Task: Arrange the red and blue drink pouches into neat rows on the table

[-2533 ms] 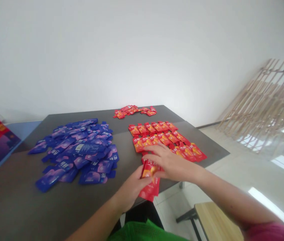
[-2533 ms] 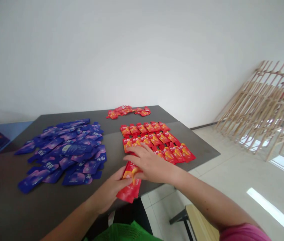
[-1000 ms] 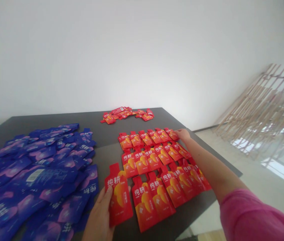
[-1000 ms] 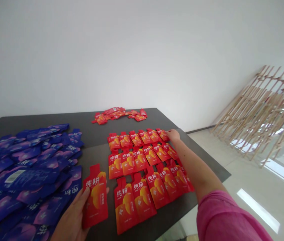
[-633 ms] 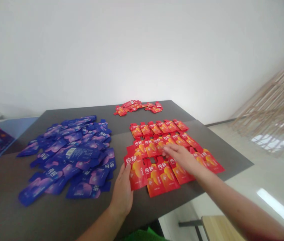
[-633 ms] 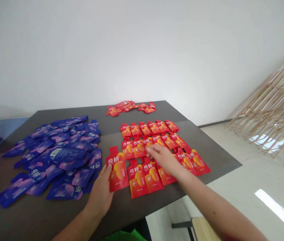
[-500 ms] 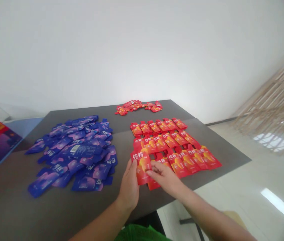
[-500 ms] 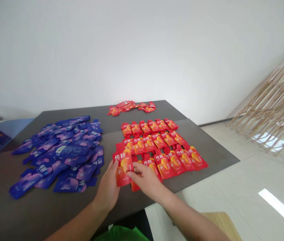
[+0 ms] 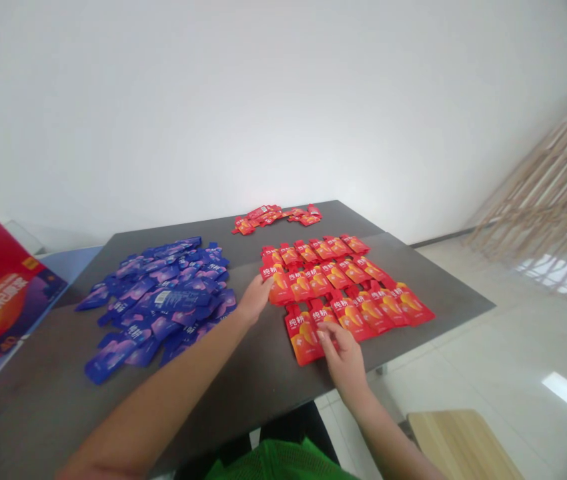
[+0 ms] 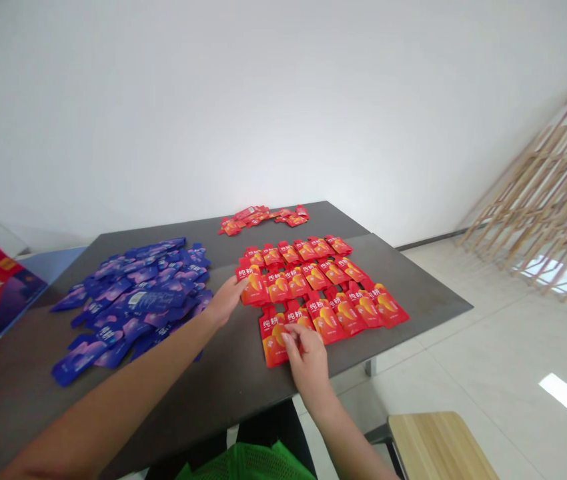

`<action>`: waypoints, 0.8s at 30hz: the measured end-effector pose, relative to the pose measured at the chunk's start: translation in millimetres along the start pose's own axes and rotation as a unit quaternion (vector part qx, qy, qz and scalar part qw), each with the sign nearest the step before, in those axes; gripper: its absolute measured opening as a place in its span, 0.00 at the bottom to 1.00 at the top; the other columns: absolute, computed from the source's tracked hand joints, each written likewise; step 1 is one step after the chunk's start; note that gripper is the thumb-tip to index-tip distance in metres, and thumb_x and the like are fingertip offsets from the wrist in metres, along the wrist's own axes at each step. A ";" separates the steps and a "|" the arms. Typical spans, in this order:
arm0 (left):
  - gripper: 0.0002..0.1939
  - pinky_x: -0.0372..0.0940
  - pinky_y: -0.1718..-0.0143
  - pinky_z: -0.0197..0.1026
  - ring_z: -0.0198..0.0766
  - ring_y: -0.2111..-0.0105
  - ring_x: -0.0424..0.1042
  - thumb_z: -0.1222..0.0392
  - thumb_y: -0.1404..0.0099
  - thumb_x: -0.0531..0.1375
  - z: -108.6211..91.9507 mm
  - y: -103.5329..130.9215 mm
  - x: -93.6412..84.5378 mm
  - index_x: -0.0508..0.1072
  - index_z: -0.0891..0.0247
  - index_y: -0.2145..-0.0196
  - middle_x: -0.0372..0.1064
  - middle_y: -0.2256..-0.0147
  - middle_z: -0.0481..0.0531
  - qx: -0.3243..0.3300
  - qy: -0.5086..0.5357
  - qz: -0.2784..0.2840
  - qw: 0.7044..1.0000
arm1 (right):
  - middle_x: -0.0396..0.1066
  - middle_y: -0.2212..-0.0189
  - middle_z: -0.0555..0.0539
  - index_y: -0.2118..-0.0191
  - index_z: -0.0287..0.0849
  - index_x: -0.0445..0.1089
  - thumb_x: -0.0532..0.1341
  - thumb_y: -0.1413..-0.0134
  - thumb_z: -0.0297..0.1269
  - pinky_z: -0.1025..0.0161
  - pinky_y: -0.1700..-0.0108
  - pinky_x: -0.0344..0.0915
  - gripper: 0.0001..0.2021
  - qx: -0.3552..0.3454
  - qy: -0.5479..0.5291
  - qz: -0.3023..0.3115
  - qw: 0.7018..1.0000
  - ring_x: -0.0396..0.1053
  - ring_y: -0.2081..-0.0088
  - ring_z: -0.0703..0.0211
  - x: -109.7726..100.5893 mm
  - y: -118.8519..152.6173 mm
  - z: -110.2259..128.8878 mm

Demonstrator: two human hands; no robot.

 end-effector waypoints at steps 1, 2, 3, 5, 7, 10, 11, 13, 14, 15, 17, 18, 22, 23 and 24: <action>0.18 0.67 0.58 0.41 0.46 0.57 0.74 0.54 0.34 0.54 2.7 -6.5 2.2 0.73 0.70 0.55 0.75 0.56 0.61 0.000 -0.018 0.007 1.000 | 0.75 0.63 0.42 0.60 0.48 0.73 0.56 0.42 0.50 0.49 0.55 0.64 0.14 -0.008 0.018 -0.006 1.000 0.70 0.59 0.46 -1.2 2.6 -3.5; 0.18 0.67 0.58 0.41 0.46 0.57 0.74 0.54 0.35 0.54 5.7 -11.5 4.1 0.73 0.69 0.56 0.76 0.57 0.60 -0.002 -0.034 0.011 0.999 | 0.76 0.63 0.42 0.60 0.48 0.74 0.56 0.42 0.50 0.49 0.55 0.64 0.14 -0.019 0.035 -0.012 0.999 0.71 0.60 0.46 -2.3 4.7 -6.6; 0.17 0.67 0.58 0.41 0.46 0.58 0.75 0.53 0.35 0.55 9.2 -15.4 5.3 0.74 0.69 0.57 0.76 0.58 0.60 -0.006 -0.051 0.010 0.999 | 0.76 0.63 0.42 0.61 0.48 0.74 0.56 0.42 0.50 0.50 0.56 0.64 0.15 -0.031 0.048 -0.021 0.998 0.71 0.60 0.47 -3.6 6.5 -9.3; 0.16 0.67 0.58 0.41 0.47 0.58 0.75 0.54 0.35 0.56 16.5 -21.3 5.8 0.74 0.68 0.58 0.76 0.58 0.60 -0.019 -0.101 0.000 0.995 | 0.77 0.63 0.42 0.61 0.46 0.75 0.56 0.41 0.49 0.51 0.57 0.64 0.16 -0.057 0.065 -0.041 0.995 0.71 0.62 0.48 -6.0 9.1 -13.2; 0.15 0.66 0.56 0.43 0.48 0.56 0.74 0.55 0.37 0.58 23.1 -25.6 3.4 0.74 0.68 0.57 0.76 0.58 0.61 -0.037 -0.163 -0.015 0.986 | 0.77 0.63 0.42 0.61 0.44 0.75 0.55 0.40 0.48 0.53 0.58 0.65 0.16 -0.079 0.077 -0.060 0.992 0.72 0.62 0.50 -7.4 10.9 -15.7; 0.19 0.64 0.53 0.46 0.53 0.52 0.73 0.56 0.38 0.60 27.9 -28.0 -3.3 0.71 0.69 0.52 0.74 0.54 0.67 -0.060 -0.259 -0.042 0.963 | 0.78 0.64 0.43 0.61 0.42 0.75 0.55 0.38 0.46 0.55 0.59 0.64 0.16 -0.110 0.104 -0.074 0.986 0.72 0.63 0.51 -6.1 13.4 -15.6; 0.22 0.63 0.52 0.48 0.55 0.51 0.72 0.55 0.38 0.60 27.4 -27.3 -5.6 0.69 0.70 0.49 0.73 0.53 0.69 -0.064 -0.289 -0.051 0.954 | 0.78 0.64 0.43 0.62 0.42 0.75 0.55 0.38 0.46 0.55 0.58 0.64 0.15 -0.122 0.113 -0.079 0.983 0.72 0.63 0.51 -5.5 14.4 -14.4; 0.28 0.62 0.51 0.51 0.59 0.49 0.70 0.53 0.37 0.59 23.3 -24.1 -9.8 0.64 0.72 0.43 0.70 0.51 0.73 -0.062 -0.338 -0.065 0.937 | 0.78 0.65 0.43 0.62 0.41 0.75 0.55 0.37 0.45 0.55 0.58 0.63 0.15 -0.148 0.129 -0.090 0.976 0.73 0.64 0.52 -4.9 17.0 -11.4; 0.29 0.61 0.51 0.52 0.60 0.49 0.70 0.52 0.36 0.58 19.8 -22.2 -11.5 0.62 0.72 0.42 0.70 0.51 0.74 -0.056 -0.358 -0.069 0.929 | 0.78 0.65 0.43 0.62 0.41 0.74 0.54 0.37 0.44 0.55 0.58 0.63 0.15 -0.159 0.134 -0.096 0.973 0.73 0.64 0.52 -4.8 18.3 -10.0; 0.29 0.61 0.50 0.53 0.60 0.48 0.70 0.52 0.35 0.57 15.7 -20.7 -13.1 0.61 0.71 0.41 0.70 0.51 0.74 -0.048 -0.375 -0.072 0.923 | 0.78 0.65 0.43 0.62 0.41 0.74 0.54 0.36 0.44 0.55 0.58 0.63 0.15 -0.169 0.138 -0.102 0.971 0.73 0.64 0.52 -5.0 19.6 -8.9; 0.26 0.61 0.50 0.52 0.59 0.48 0.70 0.53 0.34 0.55 6.3 -20.9 -17.8 0.63 0.68 0.42 0.71 0.52 0.71 -0.031 -0.401 -0.077 0.912 | 0.78 0.65 0.43 0.61 0.40 0.74 0.54 0.36 0.43 0.55 0.58 0.63 0.14 -0.185 0.143 -0.114 0.966 0.73 0.65 0.53 -5.7 21.5 -7.0; 0.25 0.61 0.49 0.51 0.58 0.48 0.70 0.53 0.34 0.55 1.3 -23.5 -21.5 0.63 0.67 0.42 0.72 0.52 0.69 -0.022 -0.410 -0.081 0.908 | 0.78 0.66 0.43 0.61 0.40 0.73 0.54 0.36 0.43 0.55 0.59 0.63 0.14 -0.192 0.145 -0.119 0.963 0.73 0.65 0.53 -5.9 22.3 -6.2; 0.27 0.60 0.48 0.46 0.52 0.46 0.68 0.56 0.33 0.55 -15.6 -57.1 -50.3 0.58 0.65 0.38 0.71 0.49 0.65 -0.009 -0.420 -0.115 0.900 | 0.78 0.66 0.43 0.61 0.40 0.73 0.55 0.37 0.43 0.56 0.60 0.64 0.13 -0.215 0.151 -0.131 0.956 0.74 0.66 0.53 -5.2 24.6 -3.7; 0.29 0.60 0.47 0.46 0.51 0.45 0.68 0.57 0.33 0.55 -18.0 -71.0 -60.7 0.56 0.67 0.37 0.70 0.48 0.66 -0.014 -0.417 -0.126 0.900 | 0.78 0.66 0.43 0.61 0.41 0.73 0.55 0.37 0.42 0.56 0.60 0.64 0.12 -0.221 0.153 -0.134 0.954 0.74 0.66 0.53 -5.2 25.5 -3.5; 0.31 0.60 0.47 0.45 0.51 0.45 0.68 0.57 0.33 0.56 -19.5 -86.3 -72.0 0.54 0.69 0.36 0.70 0.48 0.67 -0.023 -0.413 -0.140 0.900 | 0.78 0.66 0.44 0.61 0.41 0.73 0.55 0.37 0.42 0.56 0.60 0.64 0.12 -0.227 0.154 -0.137 0.952 0.74 0.66 0.53 -5.3 26.5 -3.7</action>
Point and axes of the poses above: each hand's wrist, its own y-axis away from the middle knuckle, its own x-axis out of the palm, z = x × y, the point moved 8 cm from there along -y, towards the middle knuckle
